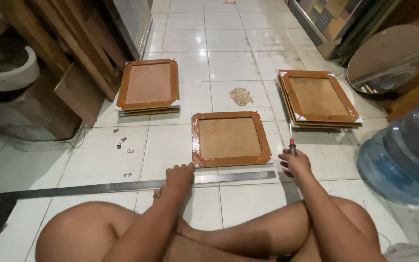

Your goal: Attaching metal clips to the back of wooden picture frames using a hand tool and a ruler for alignment.

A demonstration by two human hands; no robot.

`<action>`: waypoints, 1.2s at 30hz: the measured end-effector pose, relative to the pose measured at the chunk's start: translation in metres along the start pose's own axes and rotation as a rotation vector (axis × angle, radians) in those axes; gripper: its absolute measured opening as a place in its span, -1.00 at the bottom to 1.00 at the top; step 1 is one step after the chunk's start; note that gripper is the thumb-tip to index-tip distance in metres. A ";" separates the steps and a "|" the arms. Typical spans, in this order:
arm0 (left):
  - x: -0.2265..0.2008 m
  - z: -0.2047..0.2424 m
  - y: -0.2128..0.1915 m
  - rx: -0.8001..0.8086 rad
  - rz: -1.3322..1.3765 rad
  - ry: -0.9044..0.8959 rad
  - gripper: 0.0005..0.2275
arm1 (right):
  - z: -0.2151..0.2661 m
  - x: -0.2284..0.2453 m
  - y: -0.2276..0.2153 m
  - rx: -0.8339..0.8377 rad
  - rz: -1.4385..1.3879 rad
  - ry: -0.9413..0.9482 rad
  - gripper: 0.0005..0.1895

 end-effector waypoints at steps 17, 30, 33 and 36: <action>0.084 -0.016 -0.113 0.162 0.332 0.002 -0.51 | 0.034 0.053 0.007 0.183 -0.010 -0.029 -0.55; 0.048 -0.042 -0.106 0.329 0.434 0.068 -0.47 | -0.017 0.026 0.011 0.056 0.029 0.032 -0.60; 0.049 -0.044 -0.106 0.336 0.446 0.069 -0.48 | -0.030 0.015 0.014 0.052 0.067 0.031 -0.62; 0.053 -0.046 -0.095 0.319 0.480 0.067 -0.48 | -0.021 0.028 0.021 0.060 0.173 0.002 -0.56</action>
Point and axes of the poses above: each hand's wrist, its own z-axis away from the middle knuckle, its own y-axis out of the palm, x = y × z, the point moved 4 cm from there along -z, towards the middle knuckle, and after that the axes turned 4 degrees about -y, right-handed, at the moved point
